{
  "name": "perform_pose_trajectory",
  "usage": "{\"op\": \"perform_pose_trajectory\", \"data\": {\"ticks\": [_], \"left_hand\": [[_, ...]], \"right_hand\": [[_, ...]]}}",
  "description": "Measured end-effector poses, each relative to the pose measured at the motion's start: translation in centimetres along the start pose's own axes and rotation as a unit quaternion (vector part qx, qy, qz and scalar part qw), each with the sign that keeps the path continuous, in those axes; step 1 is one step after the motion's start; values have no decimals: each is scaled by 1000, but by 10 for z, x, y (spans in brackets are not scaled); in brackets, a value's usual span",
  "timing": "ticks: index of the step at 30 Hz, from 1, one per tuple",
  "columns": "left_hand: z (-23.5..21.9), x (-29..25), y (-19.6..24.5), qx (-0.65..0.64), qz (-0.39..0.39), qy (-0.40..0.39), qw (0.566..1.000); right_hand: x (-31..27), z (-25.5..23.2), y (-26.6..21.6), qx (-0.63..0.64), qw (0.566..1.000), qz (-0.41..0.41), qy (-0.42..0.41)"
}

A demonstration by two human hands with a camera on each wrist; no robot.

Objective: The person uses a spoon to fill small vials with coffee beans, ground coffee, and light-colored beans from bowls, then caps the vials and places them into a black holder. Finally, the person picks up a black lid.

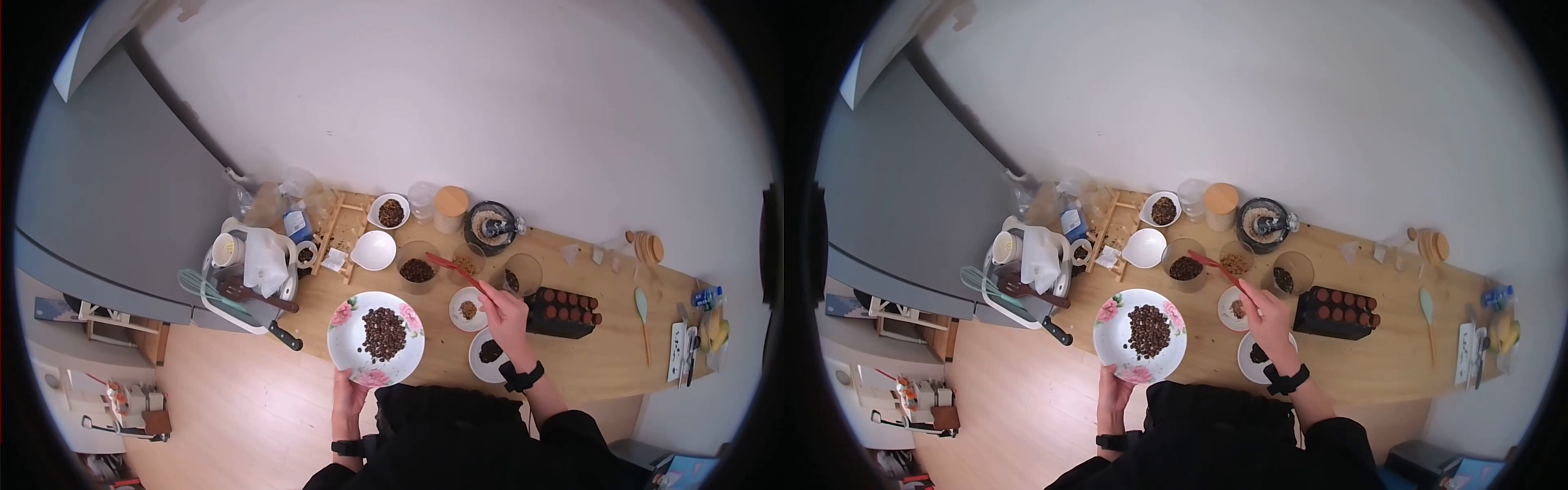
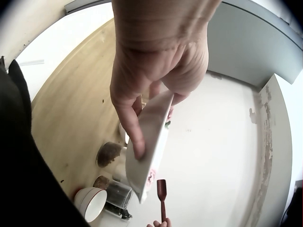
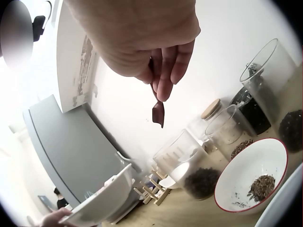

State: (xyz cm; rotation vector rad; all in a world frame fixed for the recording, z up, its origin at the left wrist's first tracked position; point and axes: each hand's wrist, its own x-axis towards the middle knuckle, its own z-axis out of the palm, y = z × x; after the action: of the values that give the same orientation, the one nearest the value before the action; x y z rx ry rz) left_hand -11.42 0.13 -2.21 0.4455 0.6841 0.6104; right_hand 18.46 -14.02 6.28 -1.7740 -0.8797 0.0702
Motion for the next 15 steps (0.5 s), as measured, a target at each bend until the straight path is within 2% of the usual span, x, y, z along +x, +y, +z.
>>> {"op": "perform_pose_trajectory", "data": {"ticks": [2,10,13,15], "left_hand": [[3,2,-5,91,5,4,996],[-17,14,-25,101,-43,16,994],[-28,20,-24,51,-82,21,995],[-36,23,-23,116,-90,-18,989]], "right_hand": [[-7,-5,-6,9,1000,15,3],[-27,-27,-16,14,1000,19,15],[-35,-27,-15,34,998,47,14],[-42,-28,-7,25,998,62,-7]]}}
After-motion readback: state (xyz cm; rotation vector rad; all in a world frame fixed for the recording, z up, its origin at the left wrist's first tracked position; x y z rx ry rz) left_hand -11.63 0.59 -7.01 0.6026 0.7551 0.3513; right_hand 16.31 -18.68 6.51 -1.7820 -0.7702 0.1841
